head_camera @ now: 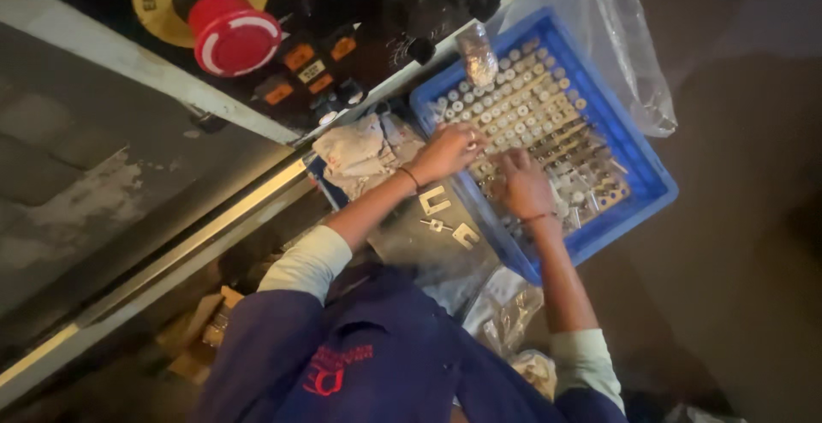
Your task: The person sorts and arranges small metal parts, including cylindrical rods and washers, within a blue plastic tray. They repeatedly pick up, inspect, and place the items into specific compartments of the tray, occasionally moving the tray itself.
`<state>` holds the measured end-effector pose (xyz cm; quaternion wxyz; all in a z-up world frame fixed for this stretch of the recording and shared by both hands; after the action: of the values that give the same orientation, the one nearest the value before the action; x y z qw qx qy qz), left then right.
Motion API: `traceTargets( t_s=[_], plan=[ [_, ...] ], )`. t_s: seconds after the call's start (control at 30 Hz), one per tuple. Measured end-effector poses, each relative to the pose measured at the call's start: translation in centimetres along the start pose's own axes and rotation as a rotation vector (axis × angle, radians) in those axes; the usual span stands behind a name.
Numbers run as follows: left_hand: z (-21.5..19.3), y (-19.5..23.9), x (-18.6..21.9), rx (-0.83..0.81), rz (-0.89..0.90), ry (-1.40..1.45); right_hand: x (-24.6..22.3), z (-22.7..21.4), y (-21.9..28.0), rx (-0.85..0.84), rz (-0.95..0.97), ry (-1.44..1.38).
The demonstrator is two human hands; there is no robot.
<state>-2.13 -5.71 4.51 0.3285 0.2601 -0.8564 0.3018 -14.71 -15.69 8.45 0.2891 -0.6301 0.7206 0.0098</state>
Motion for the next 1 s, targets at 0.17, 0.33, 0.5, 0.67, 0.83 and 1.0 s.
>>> traceTargets(
  t_s=[0.17, 0.33, 0.5, 0.67, 0.83, 1.0],
  plan=[
    [-0.3, 0.3, 0.0, -0.033, 0.076, 0.023, 1.9, -1.8, 1.2, -0.014, 0.040, 0.231],
    [-1.1, -0.3, 0.3, 0.026, 0.047, 0.085, 4.8, -0.1, 0.4, -0.021, 0.458, -0.242],
    [-4.1, -0.4, 1.2, 0.223, 0.095, 0.188, 4.2, 7.3, -0.8, -0.195, 0.468, -0.887],
    [-7.2, 0.4, 0.8, 0.308, 0.062, 0.139, 6.0, 10.9, -1.1, -0.254, 0.636, -0.612],
    [-11.0, 3.8, -0.3, 0.259, 0.036, -0.102, 3.0, 7.9, -3.5, -0.004, 0.173, 0.142],
    [-11.1, 9.4, -3.7, 0.033, -0.061, -0.411, 1.4, 6.4, -3.1, 0.065, 0.184, 0.176]
  ],
)
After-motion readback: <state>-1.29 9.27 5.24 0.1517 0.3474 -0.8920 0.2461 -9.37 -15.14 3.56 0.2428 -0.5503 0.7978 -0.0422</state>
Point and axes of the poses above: each hand's wrist, its own y-axis away from the middle knuckle, its own z-axis out of the palm, x = y × z, the point moved 7 cm from there along -y, towards the middle knuckle, and after that the axes turned 14 degrees about x, right-handed, at the moved point
